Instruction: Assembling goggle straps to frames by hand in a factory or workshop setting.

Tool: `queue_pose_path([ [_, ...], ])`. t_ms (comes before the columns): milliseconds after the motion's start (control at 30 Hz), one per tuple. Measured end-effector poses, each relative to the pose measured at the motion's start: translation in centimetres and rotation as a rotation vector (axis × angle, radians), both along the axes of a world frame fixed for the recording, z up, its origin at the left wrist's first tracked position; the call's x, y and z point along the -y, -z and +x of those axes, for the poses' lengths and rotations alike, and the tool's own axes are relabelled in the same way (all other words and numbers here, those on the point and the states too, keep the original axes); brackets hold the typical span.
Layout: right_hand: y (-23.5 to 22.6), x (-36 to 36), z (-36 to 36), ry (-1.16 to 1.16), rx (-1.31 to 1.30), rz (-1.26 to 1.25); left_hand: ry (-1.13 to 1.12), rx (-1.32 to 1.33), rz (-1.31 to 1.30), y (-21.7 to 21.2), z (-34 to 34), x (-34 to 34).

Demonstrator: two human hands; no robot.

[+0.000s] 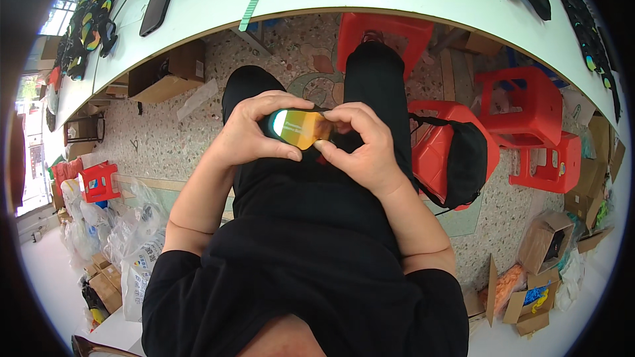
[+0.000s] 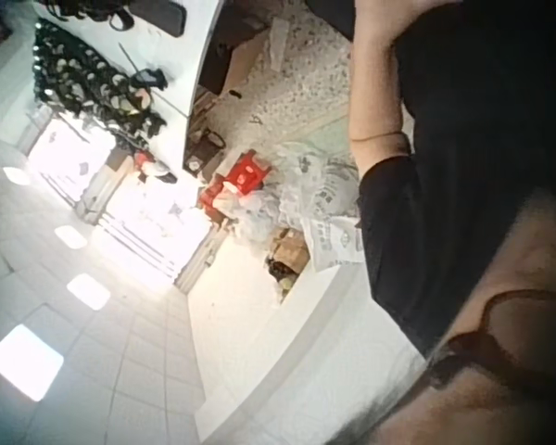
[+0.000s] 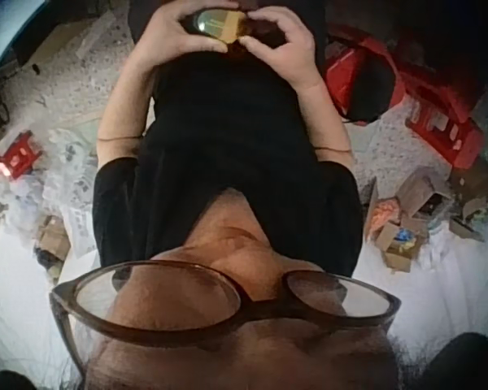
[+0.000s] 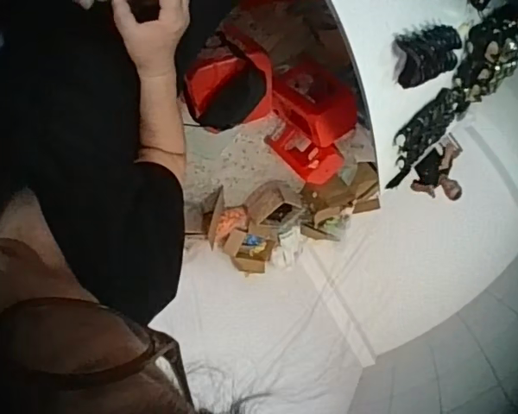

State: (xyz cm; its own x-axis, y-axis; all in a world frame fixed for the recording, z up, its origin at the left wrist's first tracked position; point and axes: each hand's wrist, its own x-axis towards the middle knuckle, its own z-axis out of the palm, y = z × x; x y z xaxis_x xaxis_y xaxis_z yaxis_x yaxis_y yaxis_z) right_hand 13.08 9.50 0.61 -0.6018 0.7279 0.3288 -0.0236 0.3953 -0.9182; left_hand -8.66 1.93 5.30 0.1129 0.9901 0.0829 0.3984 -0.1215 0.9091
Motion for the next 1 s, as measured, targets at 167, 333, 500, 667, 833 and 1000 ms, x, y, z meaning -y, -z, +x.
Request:
queue_pose_path([
  [167, 0.0, -1.8, 1.0, -0.200, -0.107, -0.255, -0.017, 0.354, -0.100, 0.5, -0.9, 0.8],
  [333, 0.0, -0.3, 0.5, -0.450, -0.359, -0.864, 0.012, 0.418, -0.088, 0.2, -0.5, 0.9],
  [500, 0.0, -0.4, 0.6, -0.464, -0.356, -0.952, 0.022, 0.434, -0.082, 0.2, -0.3, 1.1],
  [667, 0.3, -0.4, -0.2, -0.227, -0.316, -0.414, -0.050, 0.318, -0.075, 0.1, -0.7, 1.3],
  [833, -0.7, 0.6, 0.5, -0.126, -0.045, 0.013, -0.123, 0.207, -0.056, 0.0, -1.0, 1.3],
  [1000, 0.4, 1.1, 0.6, -0.097, -0.061, 0.048, -0.106, 0.208, -0.074, -0.1, -1.0, 1.1],
])
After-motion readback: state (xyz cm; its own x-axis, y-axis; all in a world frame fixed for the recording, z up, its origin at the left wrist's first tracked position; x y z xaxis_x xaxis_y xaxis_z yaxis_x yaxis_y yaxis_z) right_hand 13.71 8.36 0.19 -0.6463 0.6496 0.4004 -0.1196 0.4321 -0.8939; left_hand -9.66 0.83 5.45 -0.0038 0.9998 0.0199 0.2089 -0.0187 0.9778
